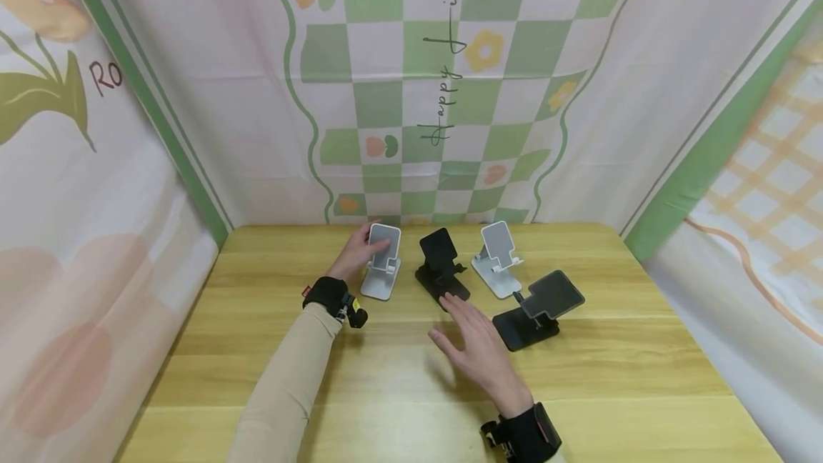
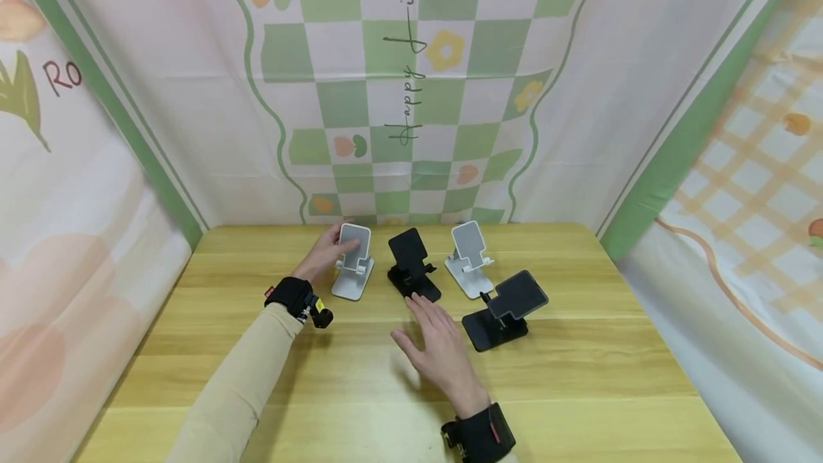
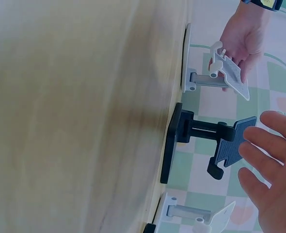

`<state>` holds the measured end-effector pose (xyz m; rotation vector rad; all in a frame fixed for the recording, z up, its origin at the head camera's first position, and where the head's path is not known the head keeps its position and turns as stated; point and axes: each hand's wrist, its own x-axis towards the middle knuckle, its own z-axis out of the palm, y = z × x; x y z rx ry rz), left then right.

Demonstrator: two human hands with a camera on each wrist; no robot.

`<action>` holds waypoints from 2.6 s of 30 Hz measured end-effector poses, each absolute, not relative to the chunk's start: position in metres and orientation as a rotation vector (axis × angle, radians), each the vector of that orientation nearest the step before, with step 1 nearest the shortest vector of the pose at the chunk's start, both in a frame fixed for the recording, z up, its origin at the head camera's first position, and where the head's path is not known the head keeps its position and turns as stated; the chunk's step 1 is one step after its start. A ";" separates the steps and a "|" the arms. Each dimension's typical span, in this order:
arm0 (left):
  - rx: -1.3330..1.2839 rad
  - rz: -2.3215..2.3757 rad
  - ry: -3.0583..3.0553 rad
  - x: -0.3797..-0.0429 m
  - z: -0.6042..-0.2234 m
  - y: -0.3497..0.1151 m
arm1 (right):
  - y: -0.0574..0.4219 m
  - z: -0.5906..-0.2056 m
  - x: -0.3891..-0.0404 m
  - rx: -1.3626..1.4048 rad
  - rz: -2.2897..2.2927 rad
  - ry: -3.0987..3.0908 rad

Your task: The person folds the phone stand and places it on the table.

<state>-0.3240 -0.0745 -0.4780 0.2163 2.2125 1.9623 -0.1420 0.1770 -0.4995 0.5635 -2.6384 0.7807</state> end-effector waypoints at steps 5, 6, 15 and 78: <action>0.186 1.951 2.225 -0.322 -0.481 -0.075 | 0.175 -0.500 -0.142 0.572 0.759 -2.649; 0.185 1.948 2.232 -0.322 -0.482 -0.076 | 0.175 -0.500 -0.142 0.573 0.760 -2.649; 0.208 1.925 2.281 -0.323 -0.483 -0.076 | 0.173 -0.501 -0.142 0.554 0.766 -2.676; 0.567 2.067 2.372 -0.255 -0.405 -0.061 | 0.163 -0.500 -0.151 0.349 1.289 -2.535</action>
